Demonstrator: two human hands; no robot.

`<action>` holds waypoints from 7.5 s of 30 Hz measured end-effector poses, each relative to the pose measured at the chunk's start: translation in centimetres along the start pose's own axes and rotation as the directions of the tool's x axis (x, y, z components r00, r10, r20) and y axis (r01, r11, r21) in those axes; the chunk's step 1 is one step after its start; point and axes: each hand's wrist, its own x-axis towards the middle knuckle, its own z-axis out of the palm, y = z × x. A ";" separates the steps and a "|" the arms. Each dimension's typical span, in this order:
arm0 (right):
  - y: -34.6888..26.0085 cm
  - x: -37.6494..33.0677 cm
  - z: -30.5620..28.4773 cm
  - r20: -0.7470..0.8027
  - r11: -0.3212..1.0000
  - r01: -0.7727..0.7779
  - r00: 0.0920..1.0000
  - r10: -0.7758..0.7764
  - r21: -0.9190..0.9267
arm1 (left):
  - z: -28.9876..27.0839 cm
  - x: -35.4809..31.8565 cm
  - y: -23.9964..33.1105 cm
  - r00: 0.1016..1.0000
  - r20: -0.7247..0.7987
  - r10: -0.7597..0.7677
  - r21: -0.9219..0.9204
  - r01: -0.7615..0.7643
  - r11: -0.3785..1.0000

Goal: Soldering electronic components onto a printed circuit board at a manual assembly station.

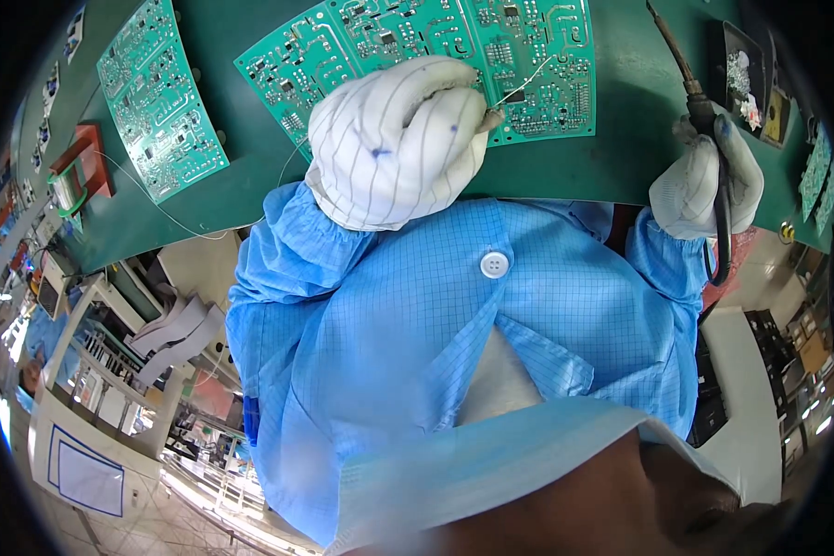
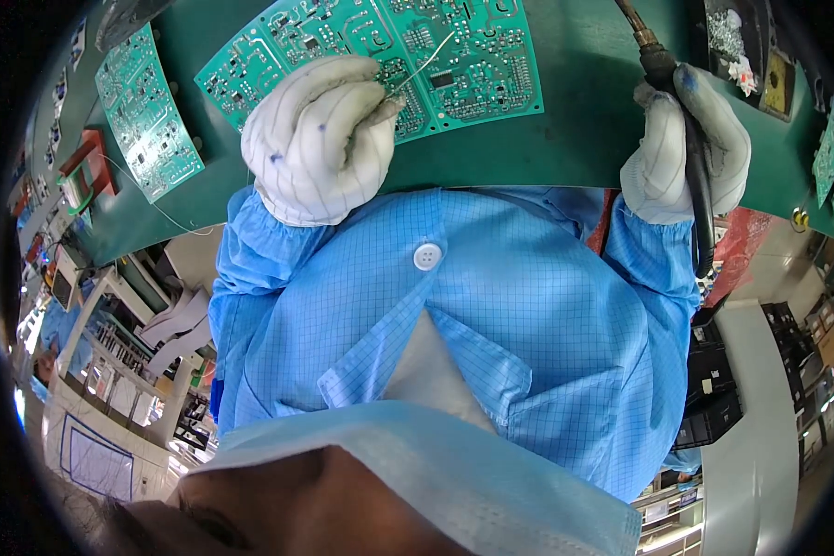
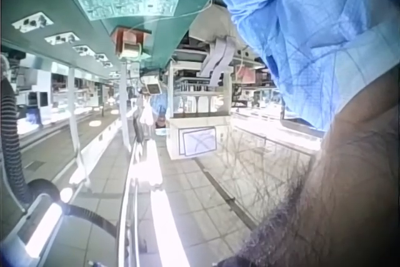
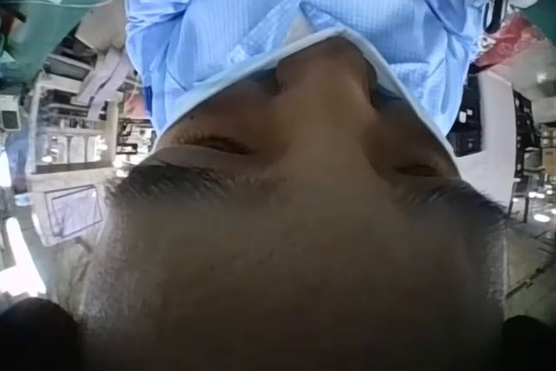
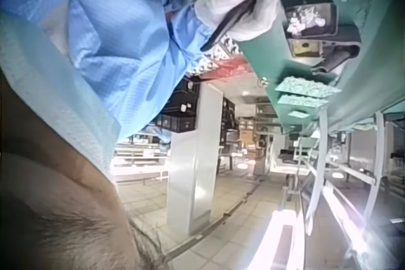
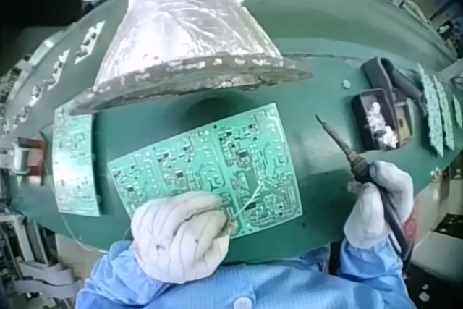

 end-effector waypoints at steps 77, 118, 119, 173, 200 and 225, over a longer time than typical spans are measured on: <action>-1.0 -3.7 -1.3 -0.066 0.986 -0.047 0.996 0.058 0.161 | -0.4 -1.4 1.9 0.977 0.173 -0.127 0.188 0.094 0.978; -0.5 -4.2 -1.8 0.262 0.917 0.395 0.881 -0.393 0.046 | 3.2 0.0 3.3 0.976 0.215 0.011 0.148 -0.044 0.988; -0.5 -4.2 -1.8 0.270 0.913 0.407 0.875 -0.402 0.037 | 3.1 0.0 3.3 0.978 0.209 0.023 0.172 -0.060 0.983; -0.1 -3.7 -0.8 0.099 0.974 0.225 0.969 -0.225 0.004 | 5.7 3.4 3.4 0.900 -0.403 0.167 0.131 -0.124 0.984; 0.1 -0.8 -4.7 -0.169 0.995 -0.008 0.986 -0.009 -0.097 | -3.1 0.3 2.7 0.960 0.268 -0.081 0.192 0.029 0.981; -1.5 -1.3 -0.2 0.149 0.958 -0.089 0.988 0.050 0.273 | -2.3 -1.3 1.4 0.972 0.203 -0.114 0.188 0.076 0.979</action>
